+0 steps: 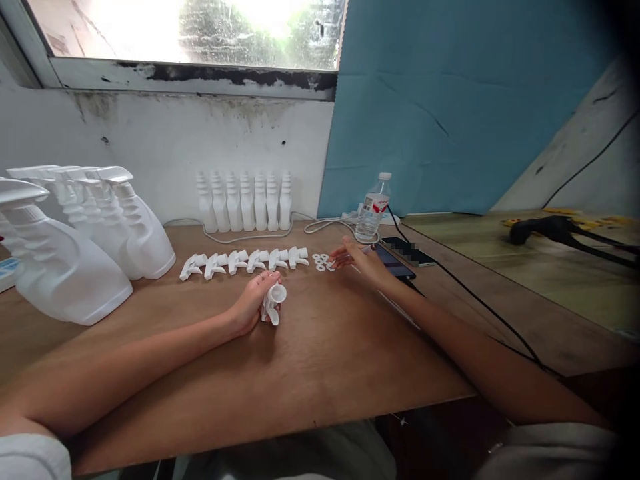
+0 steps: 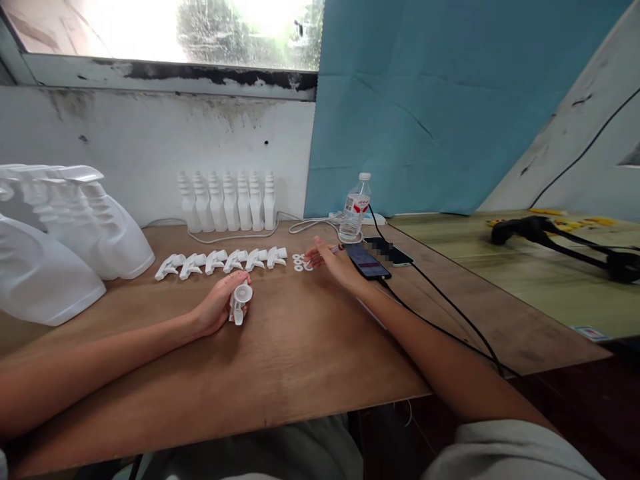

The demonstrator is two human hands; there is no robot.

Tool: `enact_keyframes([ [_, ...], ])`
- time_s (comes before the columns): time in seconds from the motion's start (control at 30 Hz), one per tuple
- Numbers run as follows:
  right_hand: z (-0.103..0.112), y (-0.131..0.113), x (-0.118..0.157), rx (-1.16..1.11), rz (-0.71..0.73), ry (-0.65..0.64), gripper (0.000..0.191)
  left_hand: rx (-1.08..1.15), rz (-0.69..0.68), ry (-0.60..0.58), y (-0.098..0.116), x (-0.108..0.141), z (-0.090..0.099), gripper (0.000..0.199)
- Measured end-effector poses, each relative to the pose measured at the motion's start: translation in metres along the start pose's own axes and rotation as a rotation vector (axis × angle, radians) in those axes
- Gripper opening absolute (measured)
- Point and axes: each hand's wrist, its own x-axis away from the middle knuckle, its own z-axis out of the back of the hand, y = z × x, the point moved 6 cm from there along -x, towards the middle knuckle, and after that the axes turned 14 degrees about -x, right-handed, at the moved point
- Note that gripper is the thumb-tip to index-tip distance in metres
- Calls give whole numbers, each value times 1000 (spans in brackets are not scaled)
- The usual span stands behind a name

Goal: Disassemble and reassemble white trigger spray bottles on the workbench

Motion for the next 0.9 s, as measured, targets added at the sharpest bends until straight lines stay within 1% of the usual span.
enact_keyframes([
  [0.07,-3,8,-1,-88,-101,-32,69,-11,3,-4,0,1,0,41],
  [0.13,-6,13,0,-112,-145,-59,70,-18,8,-13,0,1,-1,40],
  [0.27,-11,18,2,-83,-171,-117,71,-23,8,-23,-1,0,-1,40],
  [0.47,-7,22,1,7,-185,-174,70,-28,3,-30,-2,-1,0,39],
  [0.6,-6,15,3,-16,-182,-186,60,-38,11,-28,-2,0,0,40],
  [0.77,-3,2,3,-37,-133,-143,43,-38,4,-31,-3,-1,0,40],
  [0.9,-2,-3,2,-54,-106,-133,31,-31,4,-43,-4,-2,0,39],
])
